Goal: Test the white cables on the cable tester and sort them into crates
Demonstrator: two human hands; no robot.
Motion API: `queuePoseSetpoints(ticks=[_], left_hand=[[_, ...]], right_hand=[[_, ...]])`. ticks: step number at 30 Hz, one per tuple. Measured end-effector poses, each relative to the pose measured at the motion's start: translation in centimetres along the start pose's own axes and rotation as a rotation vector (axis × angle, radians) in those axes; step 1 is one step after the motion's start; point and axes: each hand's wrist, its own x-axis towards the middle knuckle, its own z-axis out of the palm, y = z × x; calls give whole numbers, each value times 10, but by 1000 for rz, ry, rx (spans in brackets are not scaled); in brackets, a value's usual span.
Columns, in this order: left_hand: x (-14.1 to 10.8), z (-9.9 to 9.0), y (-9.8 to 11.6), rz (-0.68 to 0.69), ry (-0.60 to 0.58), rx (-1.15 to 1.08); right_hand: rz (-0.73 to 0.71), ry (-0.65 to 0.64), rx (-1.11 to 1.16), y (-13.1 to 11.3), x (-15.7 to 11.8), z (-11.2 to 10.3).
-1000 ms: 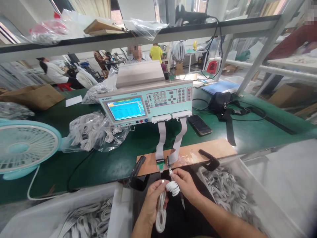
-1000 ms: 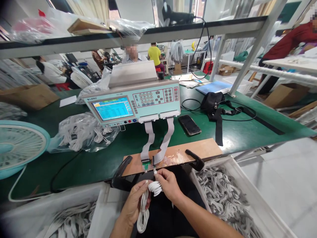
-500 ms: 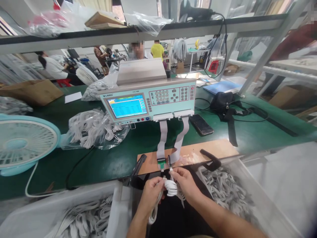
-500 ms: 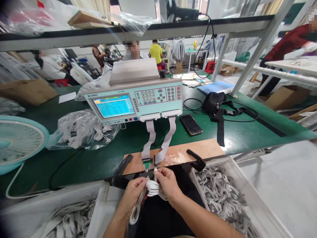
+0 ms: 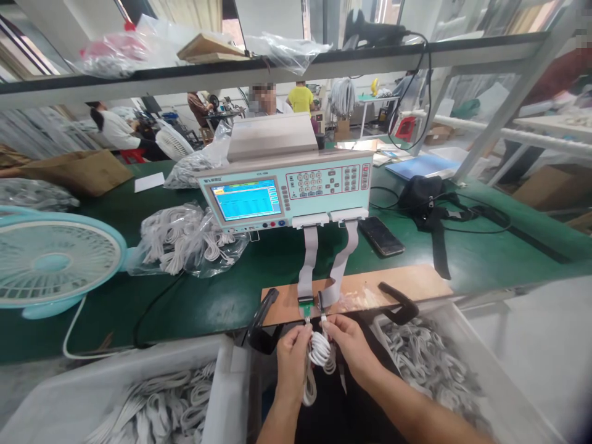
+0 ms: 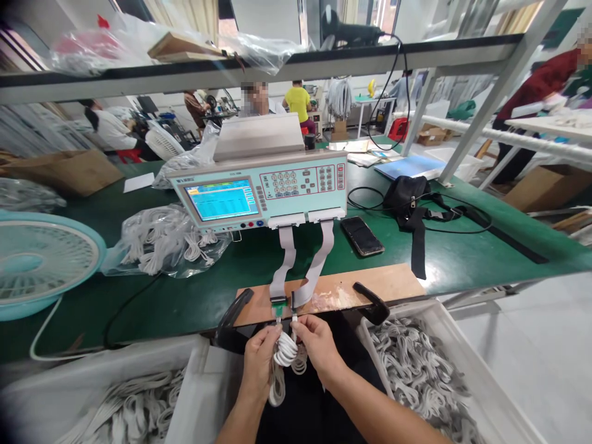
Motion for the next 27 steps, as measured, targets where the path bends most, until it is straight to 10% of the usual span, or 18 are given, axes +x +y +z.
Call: queuePoseSetpoints(ticks=[27], left_hand=[[-1, 14, -4, -12, 143, -233]], right_hand=[[18, -21, 43, 2, 3, -4]])
